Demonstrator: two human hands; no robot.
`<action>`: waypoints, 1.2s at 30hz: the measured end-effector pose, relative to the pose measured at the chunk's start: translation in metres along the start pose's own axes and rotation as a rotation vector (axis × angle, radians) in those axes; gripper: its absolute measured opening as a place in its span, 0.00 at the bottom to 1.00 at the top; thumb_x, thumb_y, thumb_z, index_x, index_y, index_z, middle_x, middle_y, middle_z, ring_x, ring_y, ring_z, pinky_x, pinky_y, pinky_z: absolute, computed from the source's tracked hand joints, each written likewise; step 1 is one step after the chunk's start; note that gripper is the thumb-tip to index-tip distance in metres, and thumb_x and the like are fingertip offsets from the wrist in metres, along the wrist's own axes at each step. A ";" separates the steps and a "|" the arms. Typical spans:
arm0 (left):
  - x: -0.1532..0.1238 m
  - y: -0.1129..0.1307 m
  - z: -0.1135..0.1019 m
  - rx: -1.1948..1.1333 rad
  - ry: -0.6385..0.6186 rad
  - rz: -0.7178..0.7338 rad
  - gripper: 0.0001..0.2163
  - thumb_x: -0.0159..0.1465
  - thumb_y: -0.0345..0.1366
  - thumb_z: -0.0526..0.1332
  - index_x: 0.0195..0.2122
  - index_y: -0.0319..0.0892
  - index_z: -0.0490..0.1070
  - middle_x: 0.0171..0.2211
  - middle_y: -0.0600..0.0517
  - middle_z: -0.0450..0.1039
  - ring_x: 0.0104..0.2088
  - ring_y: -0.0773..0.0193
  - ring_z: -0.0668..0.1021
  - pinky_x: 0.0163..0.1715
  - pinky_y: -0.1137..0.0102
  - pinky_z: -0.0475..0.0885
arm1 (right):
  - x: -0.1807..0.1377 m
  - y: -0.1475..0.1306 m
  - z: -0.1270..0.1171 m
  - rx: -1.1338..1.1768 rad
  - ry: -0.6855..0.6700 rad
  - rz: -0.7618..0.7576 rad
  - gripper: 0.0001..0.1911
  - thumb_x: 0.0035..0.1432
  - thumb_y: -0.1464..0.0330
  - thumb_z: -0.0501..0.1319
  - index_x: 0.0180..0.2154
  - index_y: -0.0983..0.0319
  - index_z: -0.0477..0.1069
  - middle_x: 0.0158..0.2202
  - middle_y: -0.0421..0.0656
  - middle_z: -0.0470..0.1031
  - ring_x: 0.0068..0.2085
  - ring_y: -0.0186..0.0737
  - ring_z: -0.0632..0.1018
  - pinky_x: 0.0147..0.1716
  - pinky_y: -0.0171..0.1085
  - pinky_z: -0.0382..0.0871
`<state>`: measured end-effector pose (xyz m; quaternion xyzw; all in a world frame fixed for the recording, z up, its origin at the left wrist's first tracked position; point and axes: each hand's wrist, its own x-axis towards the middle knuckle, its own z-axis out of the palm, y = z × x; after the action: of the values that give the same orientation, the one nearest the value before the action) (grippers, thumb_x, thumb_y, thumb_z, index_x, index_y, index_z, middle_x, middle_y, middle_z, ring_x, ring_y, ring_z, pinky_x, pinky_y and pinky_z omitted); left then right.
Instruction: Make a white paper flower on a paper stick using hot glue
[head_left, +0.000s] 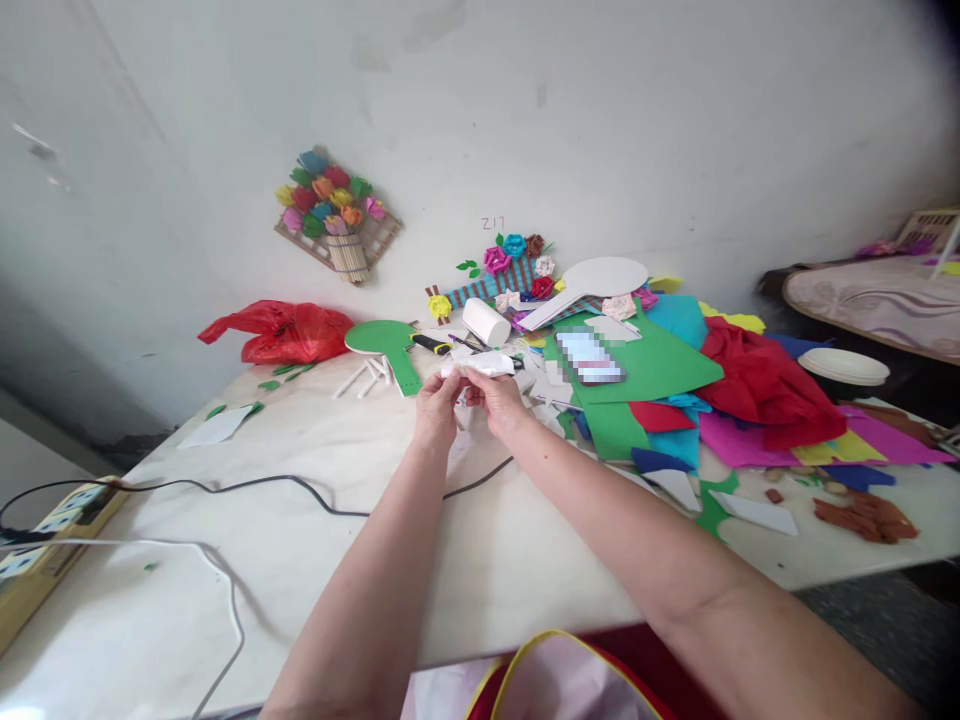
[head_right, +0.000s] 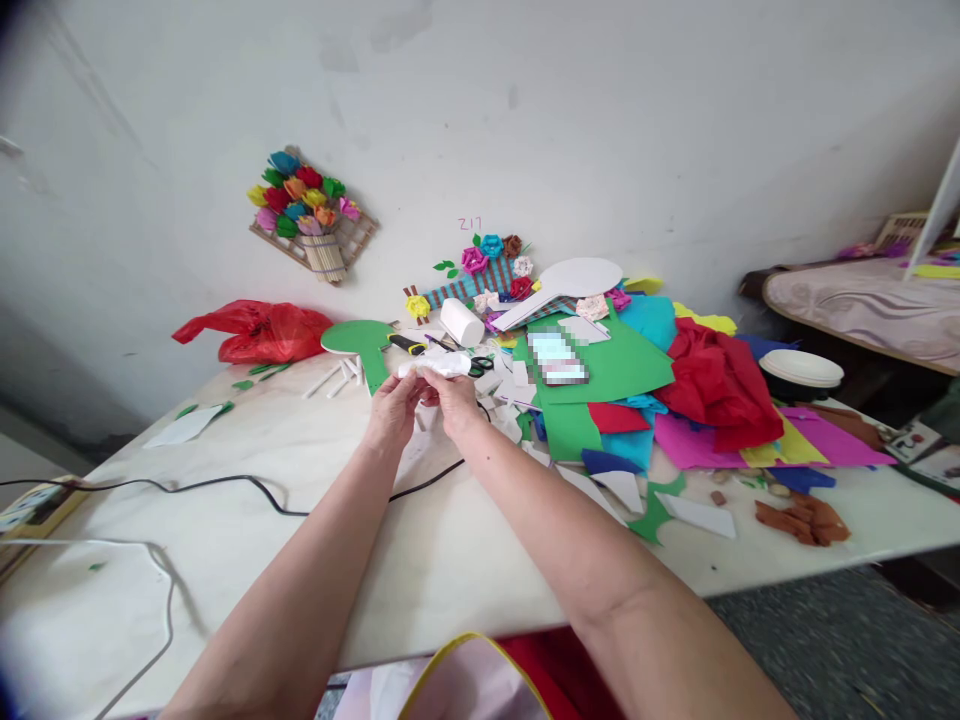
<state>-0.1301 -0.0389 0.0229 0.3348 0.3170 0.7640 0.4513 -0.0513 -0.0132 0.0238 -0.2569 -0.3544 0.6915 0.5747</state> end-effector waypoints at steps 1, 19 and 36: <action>0.001 0.000 -0.001 0.001 0.006 0.002 0.12 0.43 0.37 0.69 0.23 0.38 0.69 0.20 0.54 0.72 0.21 0.71 0.71 0.25 0.74 0.64 | -0.001 -0.001 0.000 -0.004 -0.005 0.006 0.11 0.37 0.68 0.67 0.26 0.67 0.70 0.17 0.38 0.71 0.16 0.27 0.66 0.15 0.29 0.61; 0.005 0.000 -0.005 -0.001 0.055 0.017 0.10 0.43 0.35 0.70 0.24 0.38 0.72 0.25 0.53 0.74 0.27 0.69 0.75 0.33 0.73 0.66 | -0.003 -0.004 0.001 0.000 -0.009 0.025 0.09 0.43 0.67 0.64 0.26 0.66 0.69 0.18 0.40 0.72 0.16 0.29 0.67 0.16 0.30 0.63; 0.007 0.000 -0.012 0.013 0.110 -0.040 0.12 0.42 0.36 0.70 0.24 0.37 0.71 0.23 0.52 0.73 0.26 0.68 0.75 0.33 0.71 0.68 | -0.001 -0.002 -0.002 0.011 0.041 0.036 0.10 0.51 0.64 0.59 0.27 0.66 0.68 0.21 0.43 0.74 0.17 0.29 0.69 0.15 0.30 0.62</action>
<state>-0.1420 -0.0348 0.0179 0.2888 0.3528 0.7701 0.4462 -0.0486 -0.0135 0.0246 -0.2742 -0.3341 0.6981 0.5709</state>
